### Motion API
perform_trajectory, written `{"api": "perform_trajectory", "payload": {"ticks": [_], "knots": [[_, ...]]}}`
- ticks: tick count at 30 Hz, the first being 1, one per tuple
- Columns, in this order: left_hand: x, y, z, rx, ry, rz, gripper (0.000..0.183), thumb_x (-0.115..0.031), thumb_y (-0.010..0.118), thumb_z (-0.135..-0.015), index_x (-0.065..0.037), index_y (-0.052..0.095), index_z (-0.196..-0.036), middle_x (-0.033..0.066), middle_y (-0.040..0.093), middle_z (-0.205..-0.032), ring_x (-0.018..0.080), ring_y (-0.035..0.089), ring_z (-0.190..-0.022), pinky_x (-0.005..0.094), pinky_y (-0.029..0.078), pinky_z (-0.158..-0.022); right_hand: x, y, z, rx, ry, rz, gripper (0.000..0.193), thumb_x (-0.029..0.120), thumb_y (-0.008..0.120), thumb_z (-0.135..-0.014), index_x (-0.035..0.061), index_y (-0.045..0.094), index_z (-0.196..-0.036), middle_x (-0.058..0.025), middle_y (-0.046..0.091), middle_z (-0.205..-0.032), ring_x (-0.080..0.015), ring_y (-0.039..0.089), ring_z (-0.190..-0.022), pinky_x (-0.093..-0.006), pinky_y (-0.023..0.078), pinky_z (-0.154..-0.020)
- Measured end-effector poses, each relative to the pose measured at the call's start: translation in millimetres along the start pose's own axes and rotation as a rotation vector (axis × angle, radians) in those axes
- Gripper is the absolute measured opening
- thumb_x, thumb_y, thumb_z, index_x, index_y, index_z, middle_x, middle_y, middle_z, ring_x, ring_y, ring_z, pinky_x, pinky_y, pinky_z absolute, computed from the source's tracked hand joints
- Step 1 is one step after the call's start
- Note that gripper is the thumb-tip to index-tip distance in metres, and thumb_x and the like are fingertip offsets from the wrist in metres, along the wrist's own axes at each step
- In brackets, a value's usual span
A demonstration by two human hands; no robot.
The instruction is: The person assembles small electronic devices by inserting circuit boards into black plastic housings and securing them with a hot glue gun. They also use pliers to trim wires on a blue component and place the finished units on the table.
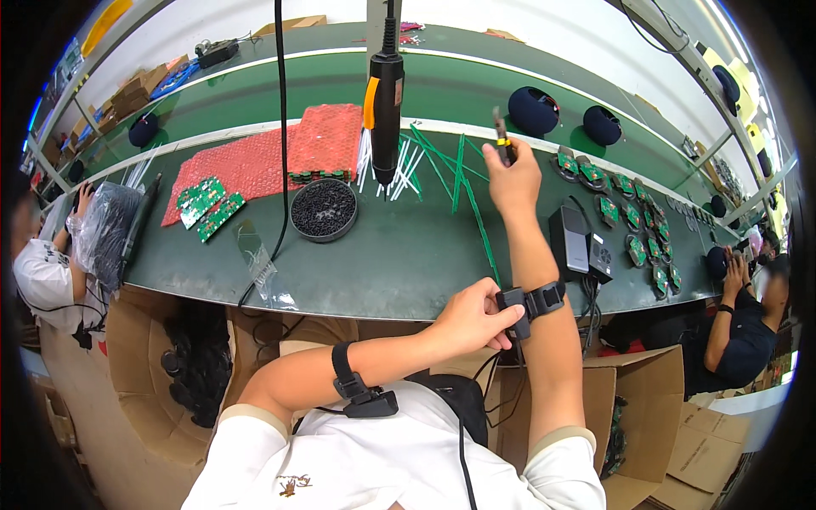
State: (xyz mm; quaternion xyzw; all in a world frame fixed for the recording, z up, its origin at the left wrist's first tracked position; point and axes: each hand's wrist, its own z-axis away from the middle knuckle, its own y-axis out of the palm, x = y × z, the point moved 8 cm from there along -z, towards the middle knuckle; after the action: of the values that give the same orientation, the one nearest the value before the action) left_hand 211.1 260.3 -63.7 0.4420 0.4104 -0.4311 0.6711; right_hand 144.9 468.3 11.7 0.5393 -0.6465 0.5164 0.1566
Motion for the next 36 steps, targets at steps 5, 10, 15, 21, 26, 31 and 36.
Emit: {"api": "perform_trajectory", "payload": {"ticks": [5,10,15,21,26,31,36], "knots": [[5,5,0,0.116,-0.085,0.184,0.036,-0.026,0.063,-0.107,0.003,0.048,-0.122,0.0166,0.072,-0.101,0.0210,0.076,-0.079,0.0311,0.064,-0.071,-14,12,-11,0.101,0.146,-0.517,0.045,0.032,0.079,-0.094,-0.0029,0.069,-0.121,-0.0056,0.072,-0.097,-0.0153,0.065,-0.084,-0.0312,0.052,-0.079],[5,5,6,0.133,-0.021,0.231,0.038,-0.026,0.061,-0.108,0.003,0.049,-0.128,0.0165,0.068,-0.106,0.0204,0.076,-0.081,0.0314,0.063,-0.070,-9,22,-5,0.290,0.174,-0.425,0.043,0.031,0.078,-0.095,-0.0037,0.070,-0.119,-0.0048,0.071,-0.098,-0.0138,0.063,-0.085,-0.0298,0.051,-0.078],[9,-8,48,0.317,0.045,-0.101,0.040,-0.022,0.056,-0.111,0.002,0.045,-0.141,0.0103,0.067,-0.114,0.0163,0.071,-0.091,0.0313,0.059,-0.080,-16,29,4,0.314,-0.163,0.202,0.046,0.036,0.082,-0.084,0.0029,0.077,-0.116,-0.0170,0.072,-0.098,-0.0304,0.070,-0.092,-0.0382,0.053,-0.088],[-26,-81,132,0.162,0.196,-0.319,0.027,-0.012,0.061,-0.105,0.002,0.060,-0.129,0.0098,0.072,-0.107,0.0132,0.071,-0.099,0.0283,0.057,-0.084,-14,43,25,0.318,-0.426,0.266,0.040,0.030,0.082,-0.082,0.0020,0.078,-0.110,-0.0193,0.073,-0.106,-0.0379,0.068,-0.105,-0.0459,0.053,-0.094],[-48,-235,203,-0.642,0.307,-0.178,0.013,-0.009,0.069,-0.101,-0.001,0.069,-0.111,0.0034,0.071,-0.094,0.0086,0.066,-0.080,0.0272,0.055,-0.071,-30,33,21,0.356,-0.278,0.148,0.040,0.021,0.084,-0.080,0.0003,0.075,-0.113,-0.0162,0.071,-0.108,-0.0350,0.069,-0.106,-0.0433,0.053,-0.096],[-71,-397,264,-1.302,0.123,-1.020,0.031,-0.018,0.085,-0.085,-0.003,0.072,-0.109,0.0070,0.069,-0.094,0.0173,0.065,-0.079,0.0327,0.054,-0.072,-18,34,24,0.382,-0.344,0.282,0.040,0.019,0.083,-0.080,0.0003,0.074,-0.114,-0.0147,0.071,-0.111,-0.0337,0.068,-0.109,-0.0421,0.052,-0.098],[-66,-427,245,-1.316,0.094,-1.470,0.054,-0.025,0.093,-0.074,-0.010,0.074,-0.122,0.0122,0.064,-0.105,0.0281,0.066,-0.096,0.0380,0.055,-0.085,-20,37,23,0.371,-0.274,0.360,0.037,0.017,0.078,-0.081,0.0017,0.075,-0.114,-0.0136,0.072,-0.114,-0.0320,0.068,-0.110,-0.0422,0.053,-0.098]]}}
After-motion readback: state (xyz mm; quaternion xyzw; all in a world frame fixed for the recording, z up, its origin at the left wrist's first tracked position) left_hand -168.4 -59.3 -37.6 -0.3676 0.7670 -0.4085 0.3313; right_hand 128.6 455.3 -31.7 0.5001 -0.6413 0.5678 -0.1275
